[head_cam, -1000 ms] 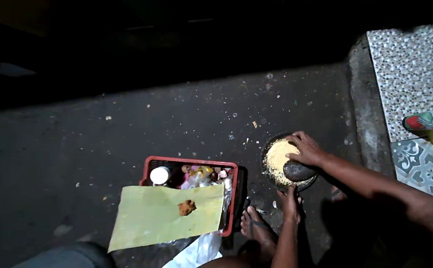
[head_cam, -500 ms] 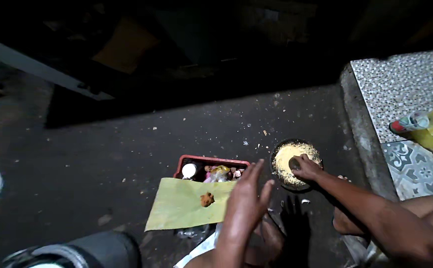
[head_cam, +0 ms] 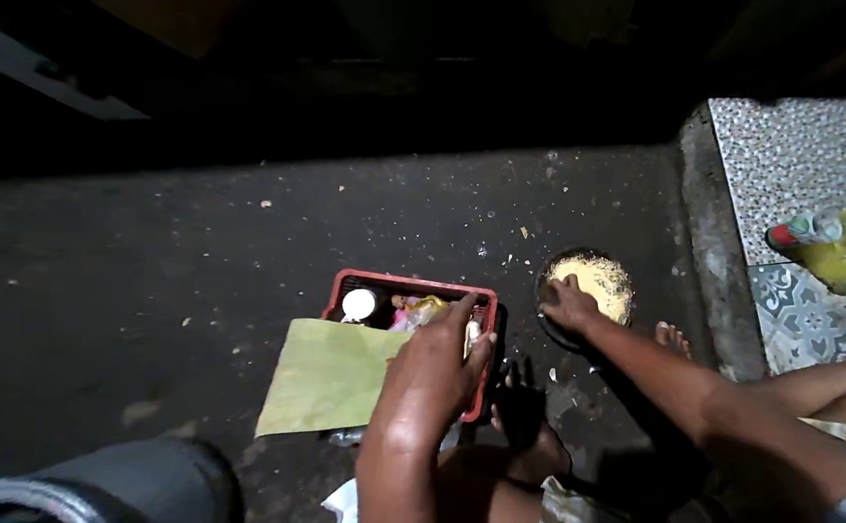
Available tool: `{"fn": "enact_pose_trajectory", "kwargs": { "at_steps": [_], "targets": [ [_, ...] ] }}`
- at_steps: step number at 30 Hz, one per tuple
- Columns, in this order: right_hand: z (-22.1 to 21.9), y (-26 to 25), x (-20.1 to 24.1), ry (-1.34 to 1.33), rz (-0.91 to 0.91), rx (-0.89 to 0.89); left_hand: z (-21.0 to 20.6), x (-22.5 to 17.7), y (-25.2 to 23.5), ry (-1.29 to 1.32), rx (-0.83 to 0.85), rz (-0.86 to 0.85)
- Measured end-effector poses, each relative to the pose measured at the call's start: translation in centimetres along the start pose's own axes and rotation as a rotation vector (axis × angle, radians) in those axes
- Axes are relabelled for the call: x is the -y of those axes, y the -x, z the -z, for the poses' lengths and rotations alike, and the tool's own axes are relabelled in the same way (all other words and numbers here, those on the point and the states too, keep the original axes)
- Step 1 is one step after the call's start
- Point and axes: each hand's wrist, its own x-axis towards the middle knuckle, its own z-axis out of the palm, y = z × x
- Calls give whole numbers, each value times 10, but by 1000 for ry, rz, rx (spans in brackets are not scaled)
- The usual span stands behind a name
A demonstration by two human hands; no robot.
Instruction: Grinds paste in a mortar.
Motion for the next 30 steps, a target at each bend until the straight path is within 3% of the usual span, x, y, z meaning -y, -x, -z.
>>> {"fn": "enact_pose_trajectory", "kwargs": {
  "at_steps": [2,5,11,15,17,24,28,30],
  "targets": [
    [-21,19,-12,181,65,18,0,5,2,21,-88,-52],
    [-16,14,-16,289,148,35,5,7,2,34,-87,-13],
    [2,3,15,-46,-118,-6,7,2,8,28,-79,-11],
    [-31,33,-11,254,56,37,2,3,17,50,-102,-48],
    [-27,26,-25,334,129,20,3,0,19,44,-93,-24],
    [-2,-2,-5,42,-95,-128,5,-5,19,23,-80,-18],
    [-28,32,-25,235,37,6,4,-3,16,22,-93,-27],
    [-25,25,-35,271,66,4,4,-4,13,18,-96,-18]
  ]
}}
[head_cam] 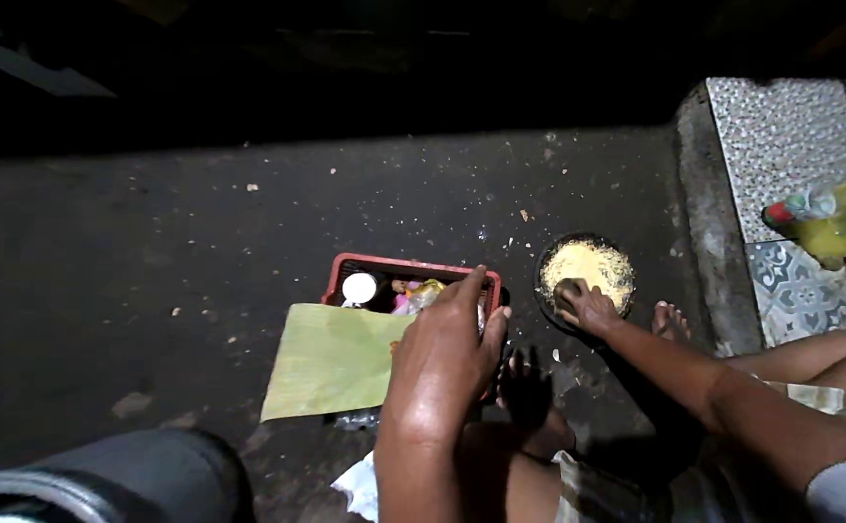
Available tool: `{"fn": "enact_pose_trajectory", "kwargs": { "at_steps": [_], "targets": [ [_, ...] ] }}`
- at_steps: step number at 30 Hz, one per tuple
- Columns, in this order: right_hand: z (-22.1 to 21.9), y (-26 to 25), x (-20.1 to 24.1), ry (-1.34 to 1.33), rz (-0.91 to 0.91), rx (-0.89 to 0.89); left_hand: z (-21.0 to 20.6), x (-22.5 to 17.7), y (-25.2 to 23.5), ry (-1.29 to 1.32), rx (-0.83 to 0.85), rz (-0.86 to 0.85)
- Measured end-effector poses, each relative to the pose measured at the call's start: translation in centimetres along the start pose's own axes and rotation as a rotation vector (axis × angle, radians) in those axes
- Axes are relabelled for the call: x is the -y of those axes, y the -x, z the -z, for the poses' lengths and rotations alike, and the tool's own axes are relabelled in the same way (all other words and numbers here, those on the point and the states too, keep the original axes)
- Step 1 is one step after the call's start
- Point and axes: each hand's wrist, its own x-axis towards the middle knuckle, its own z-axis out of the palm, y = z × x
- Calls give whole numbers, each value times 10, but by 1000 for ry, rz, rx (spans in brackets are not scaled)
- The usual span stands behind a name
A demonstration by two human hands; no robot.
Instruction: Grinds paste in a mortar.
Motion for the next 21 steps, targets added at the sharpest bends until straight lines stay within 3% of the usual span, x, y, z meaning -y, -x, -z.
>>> {"fn": "enact_pose_trajectory", "kwargs": {
  "at_steps": [3,5,7,9,11,12,13,14,15,16,21],
  "targets": [
    [25,-14,-4,-183,-2,-75,-1,-4,-4,-19,37,11],
    [79,25,20,-362,129,-317,0,-10,-7,-29,57,4],
    [223,130,119,-623,-184,118,1,-10,-6,-25,47,-7],
    [266,185,167,-736,-286,57,-3,-9,-3,-11,49,-15],
    [220,142,124,-522,-118,80,-1,-9,-6,-12,41,-9],
    [148,92,76,-373,68,-140,0,-9,-7,-18,39,-2],
    [55,35,22,-266,271,-509,-1,-8,-9,-23,44,-1],
    [26,16,-3,-211,151,-256,-2,-7,-11,-26,46,-11],
    [12,7,-14,-157,33,-64,-3,-7,-14,-30,38,-28],
    [2,6,-21,-127,-31,8,-3,-8,-17,-35,28,-42],
    [16,-14,-15,-237,-175,-124,-7,-10,-18,-74,22,-103]
  ]
}}
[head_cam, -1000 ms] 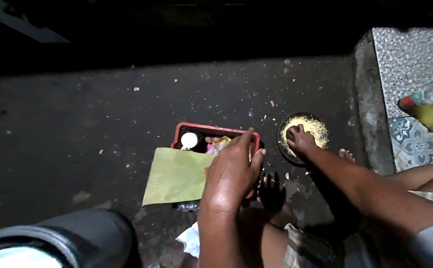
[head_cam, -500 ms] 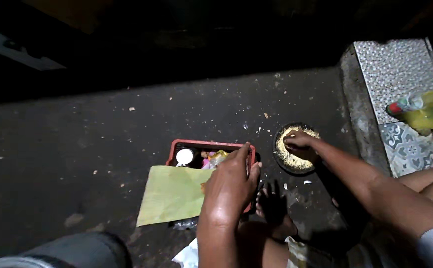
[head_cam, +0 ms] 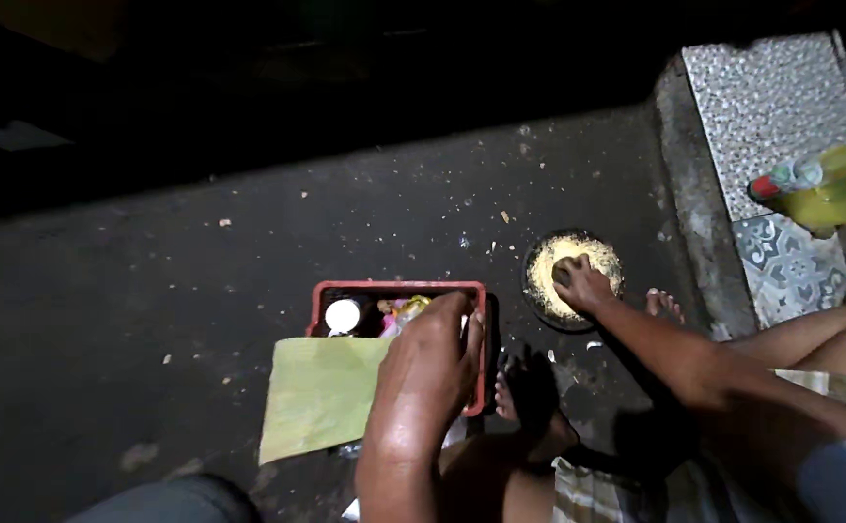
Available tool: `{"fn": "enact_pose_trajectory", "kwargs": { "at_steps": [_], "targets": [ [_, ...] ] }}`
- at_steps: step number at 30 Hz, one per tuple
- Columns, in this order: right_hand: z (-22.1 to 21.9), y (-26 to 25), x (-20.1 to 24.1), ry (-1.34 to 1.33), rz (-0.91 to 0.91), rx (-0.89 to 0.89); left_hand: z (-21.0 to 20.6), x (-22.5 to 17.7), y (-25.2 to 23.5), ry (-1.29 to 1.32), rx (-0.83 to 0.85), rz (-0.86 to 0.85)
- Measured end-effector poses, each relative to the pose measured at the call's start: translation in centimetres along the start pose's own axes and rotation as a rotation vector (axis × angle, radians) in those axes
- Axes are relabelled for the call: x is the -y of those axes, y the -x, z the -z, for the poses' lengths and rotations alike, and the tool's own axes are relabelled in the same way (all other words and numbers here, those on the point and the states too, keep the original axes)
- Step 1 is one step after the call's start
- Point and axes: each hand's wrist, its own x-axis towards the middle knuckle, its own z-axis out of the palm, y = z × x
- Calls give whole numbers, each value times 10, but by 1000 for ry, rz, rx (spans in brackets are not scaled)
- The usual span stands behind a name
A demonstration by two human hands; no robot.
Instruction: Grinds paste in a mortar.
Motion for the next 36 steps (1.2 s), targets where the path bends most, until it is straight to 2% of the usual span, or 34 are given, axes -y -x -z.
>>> {"fn": "enact_pose_trajectory", "kwargs": {
  "at_steps": [2,5,8,11,16,21,24,26,29,32,36],
  "targets": [
    [13,-24,10,-58,-33,-82,4,-3,-1,-9,6,-10],
    [12,-15,9,-84,-40,-1,7,-4,3,12,16,-2],
    [-3,10,3,16,-3,115,10,2,3,39,-9,28],
    [-3,13,3,82,1,125,17,15,3,77,-74,103],
    [-2,1,7,67,-8,107,38,45,19,170,-352,112],
    [-4,3,10,66,16,95,47,65,94,453,-634,98],
    [-2,4,9,88,21,91,10,85,119,796,-752,191],
    [0,6,10,101,37,101,-37,100,124,995,-869,401],
    [3,7,12,112,48,104,-126,120,122,1123,-997,738],
    [5,7,14,134,40,99,-194,122,107,1293,-968,908],
    [5,10,12,157,37,109,-244,133,84,1375,-840,1050]
  ]
}}
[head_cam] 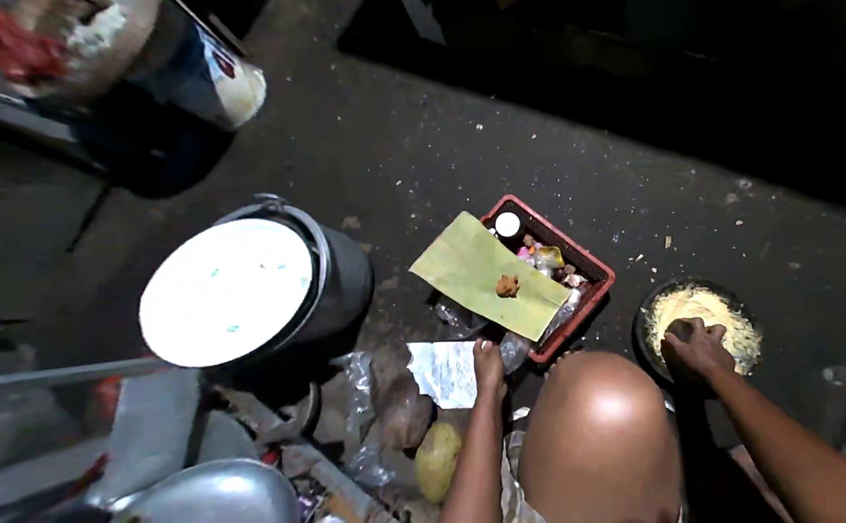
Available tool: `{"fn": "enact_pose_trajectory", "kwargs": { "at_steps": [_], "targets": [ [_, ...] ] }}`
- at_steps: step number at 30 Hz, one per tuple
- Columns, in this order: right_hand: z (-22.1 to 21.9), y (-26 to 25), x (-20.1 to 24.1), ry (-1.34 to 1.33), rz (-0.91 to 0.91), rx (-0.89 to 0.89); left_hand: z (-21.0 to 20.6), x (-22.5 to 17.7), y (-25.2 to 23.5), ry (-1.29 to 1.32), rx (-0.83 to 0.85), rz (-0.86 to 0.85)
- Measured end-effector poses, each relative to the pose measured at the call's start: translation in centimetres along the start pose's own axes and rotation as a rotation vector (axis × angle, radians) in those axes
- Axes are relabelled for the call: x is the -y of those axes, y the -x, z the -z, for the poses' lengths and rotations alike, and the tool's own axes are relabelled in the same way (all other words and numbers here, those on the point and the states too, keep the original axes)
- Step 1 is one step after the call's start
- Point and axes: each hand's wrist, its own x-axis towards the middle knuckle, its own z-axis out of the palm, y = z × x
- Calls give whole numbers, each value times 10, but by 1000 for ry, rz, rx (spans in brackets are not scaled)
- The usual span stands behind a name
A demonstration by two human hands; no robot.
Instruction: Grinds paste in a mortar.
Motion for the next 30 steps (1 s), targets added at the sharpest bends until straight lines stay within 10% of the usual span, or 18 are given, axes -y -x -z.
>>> {"fn": "enact_pose_trajectory", "kwargs": {
  "at_steps": [9,30],
  "targets": [
    [-4,-3,-3,27,-3,-46,-24,3,-75,-271,176,-2],
    [0,-3,1,-1,-58,-4,24,27,-69,277,-38,44]
  ]
}}
